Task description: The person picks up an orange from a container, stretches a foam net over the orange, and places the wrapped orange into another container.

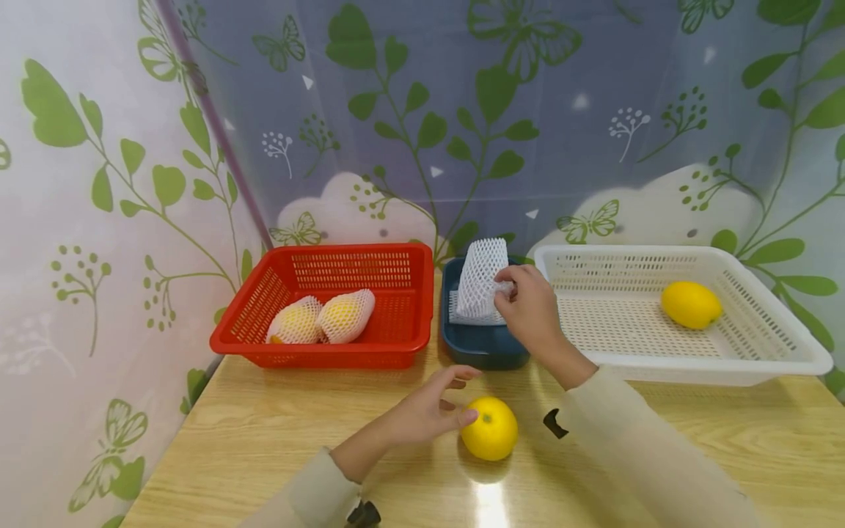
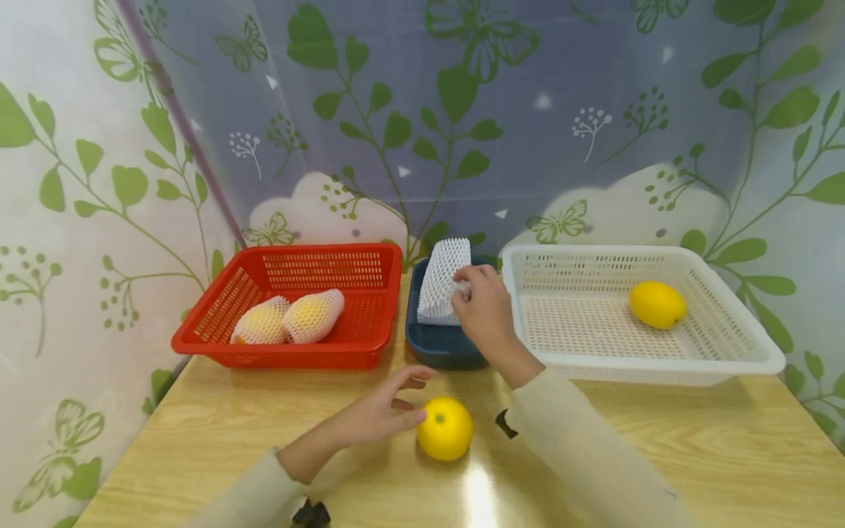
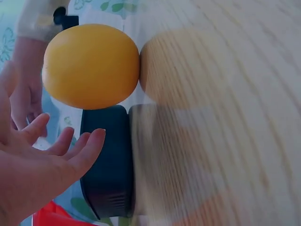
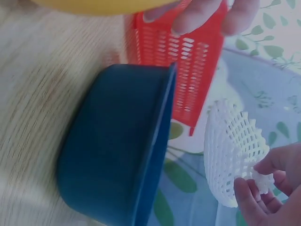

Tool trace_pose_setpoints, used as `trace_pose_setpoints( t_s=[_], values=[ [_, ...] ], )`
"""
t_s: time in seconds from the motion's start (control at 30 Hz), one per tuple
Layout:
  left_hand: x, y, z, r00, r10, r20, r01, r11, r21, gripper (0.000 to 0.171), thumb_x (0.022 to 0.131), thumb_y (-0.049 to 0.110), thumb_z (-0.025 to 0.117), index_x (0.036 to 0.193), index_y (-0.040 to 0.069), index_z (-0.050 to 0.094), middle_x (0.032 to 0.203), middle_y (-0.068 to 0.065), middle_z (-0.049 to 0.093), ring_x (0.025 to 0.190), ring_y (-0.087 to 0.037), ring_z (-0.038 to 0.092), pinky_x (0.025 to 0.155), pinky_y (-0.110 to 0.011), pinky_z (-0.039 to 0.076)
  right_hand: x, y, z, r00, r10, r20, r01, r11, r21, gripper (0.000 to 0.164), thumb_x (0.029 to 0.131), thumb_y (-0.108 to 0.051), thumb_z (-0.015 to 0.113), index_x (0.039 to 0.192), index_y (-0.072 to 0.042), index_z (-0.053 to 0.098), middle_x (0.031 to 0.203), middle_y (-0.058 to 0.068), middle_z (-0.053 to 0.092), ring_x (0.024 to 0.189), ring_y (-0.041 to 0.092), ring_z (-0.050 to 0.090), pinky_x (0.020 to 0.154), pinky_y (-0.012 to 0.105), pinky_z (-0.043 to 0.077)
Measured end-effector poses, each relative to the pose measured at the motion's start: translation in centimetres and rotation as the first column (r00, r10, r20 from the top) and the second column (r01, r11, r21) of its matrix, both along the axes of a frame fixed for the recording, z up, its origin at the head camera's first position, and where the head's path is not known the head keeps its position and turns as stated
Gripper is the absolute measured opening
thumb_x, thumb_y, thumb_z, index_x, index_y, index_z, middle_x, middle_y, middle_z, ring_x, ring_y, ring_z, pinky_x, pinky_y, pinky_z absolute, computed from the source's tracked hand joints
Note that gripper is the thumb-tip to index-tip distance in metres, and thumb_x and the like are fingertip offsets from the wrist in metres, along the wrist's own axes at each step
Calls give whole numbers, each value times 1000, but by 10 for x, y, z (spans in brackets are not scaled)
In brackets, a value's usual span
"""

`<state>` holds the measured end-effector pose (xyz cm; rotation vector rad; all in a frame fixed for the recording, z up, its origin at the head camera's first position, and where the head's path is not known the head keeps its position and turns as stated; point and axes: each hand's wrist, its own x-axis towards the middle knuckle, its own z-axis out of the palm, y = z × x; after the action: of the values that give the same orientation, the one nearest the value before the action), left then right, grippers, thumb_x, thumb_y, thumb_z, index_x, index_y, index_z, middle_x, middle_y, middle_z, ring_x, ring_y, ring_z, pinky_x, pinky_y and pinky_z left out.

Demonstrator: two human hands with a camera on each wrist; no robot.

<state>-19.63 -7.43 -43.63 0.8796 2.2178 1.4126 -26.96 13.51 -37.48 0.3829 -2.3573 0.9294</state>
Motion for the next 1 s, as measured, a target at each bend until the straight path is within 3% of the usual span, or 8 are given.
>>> trace_pose_setpoints(
  t_s=[0.23,0.33,0.43,0.5,0.57,0.8,0.87,1.0],
  values=[
    [4,1,6,977,196,-84,-181,971,154,33,102,27,52,130,10,54,130,-11,57,118,-23,53,93,-32,50,25,11,7,992,101,82,-92,990,-105,9,86,-2,66,95,-2,67,84,10,60,69,19,56,65,26,53],
    [4,1,15,943,320,-86,-274,899,342,26,102,18,52,120,2,58,118,-15,62,107,-23,59,88,-33,54,35,17,6,967,164,193,-129,975,-181,11,88,-5,67,99,-2,67,86,10,63,72,18,56,64,20,51],
    [-1,-2,26,905,423,-49,-350,806,478,24,101,12,51,122,-1,55,116,-18,60,105,-24,60,87,-33,55,44,24,9,904,261,339,-145,932,-332,16,91,-8,65,105,-1,64,95,11,63,76,17,58,67,21,52],
    [-7,-4,34,883,470,-3,-407,769,493,30,102,13,51,129,3,51,122,-16,58,111,-24,58,90,-31,53,50,27,11,846,344,407,-139,880,-455,19,92,-7,64,108,2,61,99,11,61,80,16,60,70,24,54],
    [-12,-7,41,868,493,54,-459,756,466,38,102,15,52,138,7,45,131,-15,54,120,-26,55,95,-31,51,55,29,14,792,425,438,-127,817,-562,18,91,-4,63,108,2,60,100,9,59,83,15,62,75,25,56],
    [-26,-13,48,855,477,206,-519,769,373,53,101,19,53,150,11,34,149,-10,43,134,-28,43,104,-39,42,69,32,25,600,699,390,-5,491,-871,16,93,3,58,95,-13,60,99,3,51,86,14,60,79,24,56],
    [-28,-13,47,859,468,209,-512,775,370,52,101,18,52,150,10,36,149,-9,43,135,-27,43,104,-39,42,72,31,26,571,727,382,30,446,-894,18,94,3,56,94,-14,61,103,2,51,89,16,59,80,24,56],
    [-28,-11,47,857,474,205,-515,768,381,46,100,16,54,144,5,44,143,-11,49,130,-26,48,102,-38,44,79,28,25,551,750,367,26,424,-905,19,93,4,56,94,-14,61,108,3,52,93,17,59,81,24,56]
  ],
)
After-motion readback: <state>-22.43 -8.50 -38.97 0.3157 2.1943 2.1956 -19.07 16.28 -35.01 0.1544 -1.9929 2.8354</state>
